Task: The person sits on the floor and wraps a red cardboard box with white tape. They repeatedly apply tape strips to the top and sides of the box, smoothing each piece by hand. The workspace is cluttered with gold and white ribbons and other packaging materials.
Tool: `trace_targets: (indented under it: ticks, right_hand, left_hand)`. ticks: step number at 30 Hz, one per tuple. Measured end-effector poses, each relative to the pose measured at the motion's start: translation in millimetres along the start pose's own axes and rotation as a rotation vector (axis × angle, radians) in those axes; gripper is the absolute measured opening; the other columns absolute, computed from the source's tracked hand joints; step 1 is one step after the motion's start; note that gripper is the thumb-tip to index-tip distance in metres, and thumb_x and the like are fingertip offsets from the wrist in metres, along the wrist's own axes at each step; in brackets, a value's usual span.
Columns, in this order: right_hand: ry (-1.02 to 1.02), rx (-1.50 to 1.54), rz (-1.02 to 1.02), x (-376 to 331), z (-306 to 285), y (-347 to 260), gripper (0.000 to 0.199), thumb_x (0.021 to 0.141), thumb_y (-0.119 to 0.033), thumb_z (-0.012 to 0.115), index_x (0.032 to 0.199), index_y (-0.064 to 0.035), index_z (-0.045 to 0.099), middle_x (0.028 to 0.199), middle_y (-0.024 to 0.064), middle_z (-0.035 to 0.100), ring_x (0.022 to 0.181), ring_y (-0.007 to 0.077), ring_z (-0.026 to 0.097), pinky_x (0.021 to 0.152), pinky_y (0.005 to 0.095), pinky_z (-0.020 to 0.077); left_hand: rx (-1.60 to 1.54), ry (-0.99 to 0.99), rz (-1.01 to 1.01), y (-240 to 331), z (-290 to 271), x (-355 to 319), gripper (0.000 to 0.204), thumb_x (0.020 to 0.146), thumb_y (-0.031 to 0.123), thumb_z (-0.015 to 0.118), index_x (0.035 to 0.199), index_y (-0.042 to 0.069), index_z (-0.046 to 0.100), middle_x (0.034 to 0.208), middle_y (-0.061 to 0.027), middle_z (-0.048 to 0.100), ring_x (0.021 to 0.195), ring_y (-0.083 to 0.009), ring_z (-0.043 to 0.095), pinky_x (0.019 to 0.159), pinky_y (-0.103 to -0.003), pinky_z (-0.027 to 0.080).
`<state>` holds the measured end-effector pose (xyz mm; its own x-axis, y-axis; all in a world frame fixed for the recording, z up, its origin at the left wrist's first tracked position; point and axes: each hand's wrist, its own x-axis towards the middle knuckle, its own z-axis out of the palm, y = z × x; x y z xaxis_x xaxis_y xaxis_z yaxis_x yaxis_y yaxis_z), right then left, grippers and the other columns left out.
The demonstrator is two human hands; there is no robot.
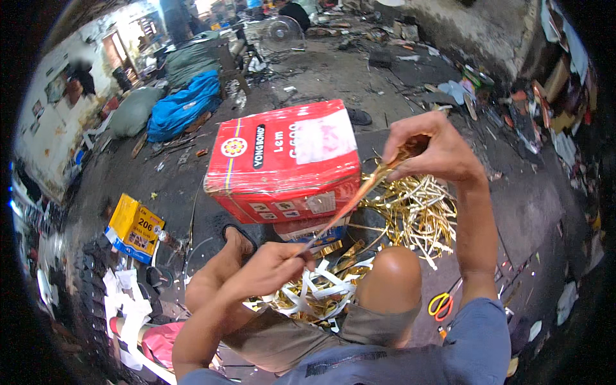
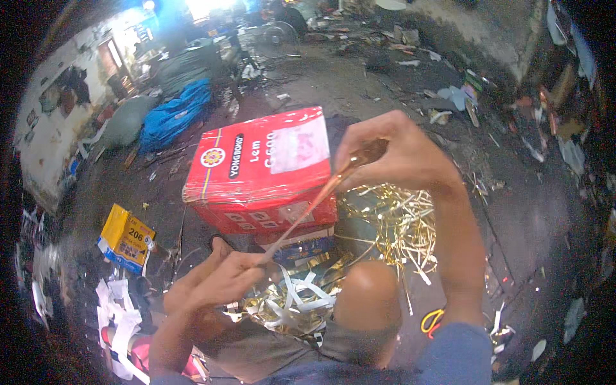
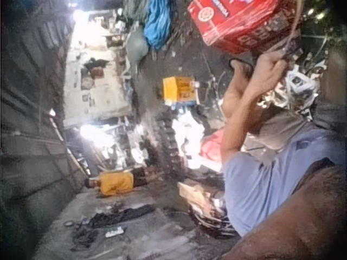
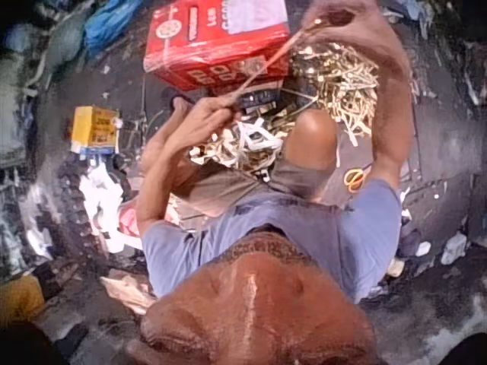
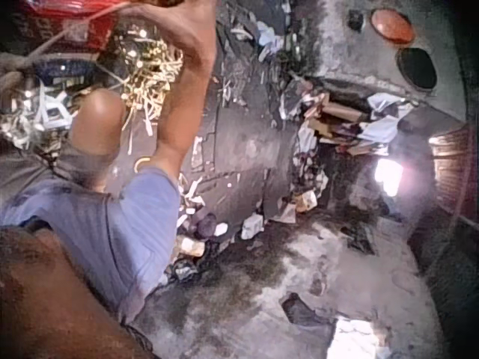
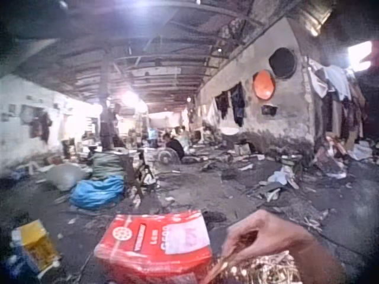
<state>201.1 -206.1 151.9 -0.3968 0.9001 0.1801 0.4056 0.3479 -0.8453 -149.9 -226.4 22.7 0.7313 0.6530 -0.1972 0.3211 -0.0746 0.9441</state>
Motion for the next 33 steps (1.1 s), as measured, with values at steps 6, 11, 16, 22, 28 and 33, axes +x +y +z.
trace_targets:
  ticks: [6,11,16,22,28,33]
  right_hand:
    - [-0.067,-0.334,0.075,2.9,-13.6,-15.1,0.016,0.080,-0.014,0.086,0.088,-0.0031,0.078,0.076,-0.0023,0.068,0.072,0.0043,0.059,0.065,0.0242,0.0449]
    - [0.005,-0.253,0.226,7.3,-38.6,4.3,0.025,0.094,-0.026,0.077,0.084,-0.0031,0.076,0.063,-0.0036,0.062,0.052,0.0043,0.052,0.047,0.0229,0.0384]
    - [0.028,-0.356,0.274,17.9,-40.2,22.9,0.026,0.094,-0.028,0.076,0.085,-0.0032,0.076,0.070,-0.0036,0.065,0.061,0.0031,0.055,0.053,0.0225,0.0414]
    - [0.043,-0.371,0.208,3.1,-46.6,56.1,0.034,0.086,-0.033,0.075,0.086,0.0012,0.077,0.075,0.0035,0.071,0.073,0.0129,0.063,0.068,0.0325,0.0501]
    - [0.096,-1.060,0.338,17.7,-46.1,146.8,0.034,0.078,-0.032,0.079,0.087,0.0009,0.078,0.087,0.0201,0.077,0.081,0.0375,0.074,0.075,0.0467,0.0584]
    - [0.023,-1.154,0.682,-25.2,-78.7,182.5,0.036,0.075,-0.036,0.078,0.092,-0.0042,0.079,0.100,0.0228,0.076,0.094,0.0409,0.074,0.083,0.0498,0.0592]
  left_hand:
    - [0.101,0.597,0.426,-14.7,-0.4,29.7,0.024,0.080,-0.001,0.075,0.104,0.002,0.072,0.090,-0.0074,0.062,0.085,-0.0158,0.063,0.076,-0.031,0.050]
    - [-0.219,0.379,0.303,-8.3,-9.4,19.1,0.027,0.083,0.008,0.086,0.107,0.001,0.075,0.095,-0.0041,0.075,0.083,-0.0078,0.065,0.073,-0.026,0.049]
    - [-0.476,0.459,0.367,-1.3,-5.5,32.5,0.022,0.091,0.020,0.080,0.096,0.004,0.067,0.083,0.0024,0.066,0.071,-0.0043,0.055,0.062,-0.023,0.041]
    - [-0.003,0.595,0.363,13.4,16.2,18.0,0.027,0.092,0.026,0.075,0.085,0.005,0.061,0.068,-0.0004,0.058,0.064,-0.0067,0.055,0.057,-0.028,0.042]
    - [0.583,0.144,0.633,9.1,82.5,8.8,0.016,0.089,0.024,0.068,0.090,0.008,0.068,0.075,-0.0100,0.069,0.065,-0.0321,0.070,0.055,-0.045,0.055]
    - [0.908,-0.441,0.302,-7.3,83.0,-29.4,0.030,0.085,0.031,0.068,0.103,0.008,0.073,0.095,-0.0140,0.072,0.085,-0.0345,0.073,0.072,-0.052,0.060]
